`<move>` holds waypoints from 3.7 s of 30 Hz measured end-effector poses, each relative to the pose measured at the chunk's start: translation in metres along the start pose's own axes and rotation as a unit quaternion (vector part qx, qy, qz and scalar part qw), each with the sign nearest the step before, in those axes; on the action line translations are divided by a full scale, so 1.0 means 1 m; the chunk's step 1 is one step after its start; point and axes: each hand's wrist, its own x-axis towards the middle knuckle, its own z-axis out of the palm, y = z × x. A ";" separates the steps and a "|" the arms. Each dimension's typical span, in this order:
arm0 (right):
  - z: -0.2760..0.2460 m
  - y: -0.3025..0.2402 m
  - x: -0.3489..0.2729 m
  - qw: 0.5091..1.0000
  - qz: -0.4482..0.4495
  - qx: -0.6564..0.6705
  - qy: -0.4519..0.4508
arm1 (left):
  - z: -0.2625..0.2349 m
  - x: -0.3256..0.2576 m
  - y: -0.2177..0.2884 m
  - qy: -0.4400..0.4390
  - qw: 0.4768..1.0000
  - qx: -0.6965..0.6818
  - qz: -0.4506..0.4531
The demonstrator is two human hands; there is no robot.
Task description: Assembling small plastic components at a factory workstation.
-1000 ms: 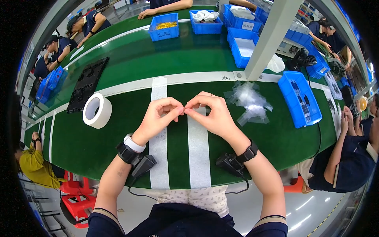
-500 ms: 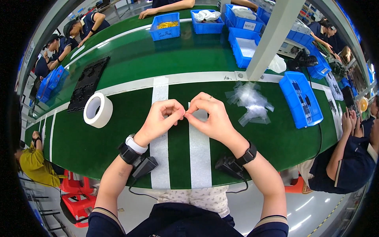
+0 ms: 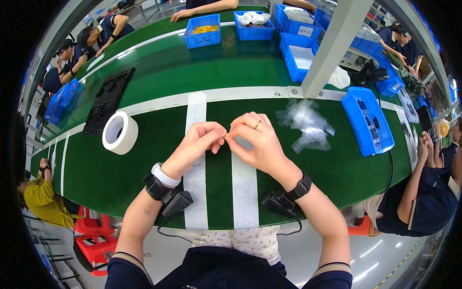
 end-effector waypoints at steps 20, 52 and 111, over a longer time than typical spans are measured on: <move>-0.002 0.002 0.001 0.930 0.266 0.249 -0.054 | 0.001 0.001 -0.001 0.030 0.997 0.033 0.070; -0.003 -0.001 0.000 0.894 0.294 0.336 -0.043 | 0.004 -0.001 0.004 0.011 0.999 0.012 0.047; 0.003 -0.009 -0.003 0.987 0.106 0.117 0.018 | 0.015 -0.004 -0.004 0.055 0.997 -0.019 0.051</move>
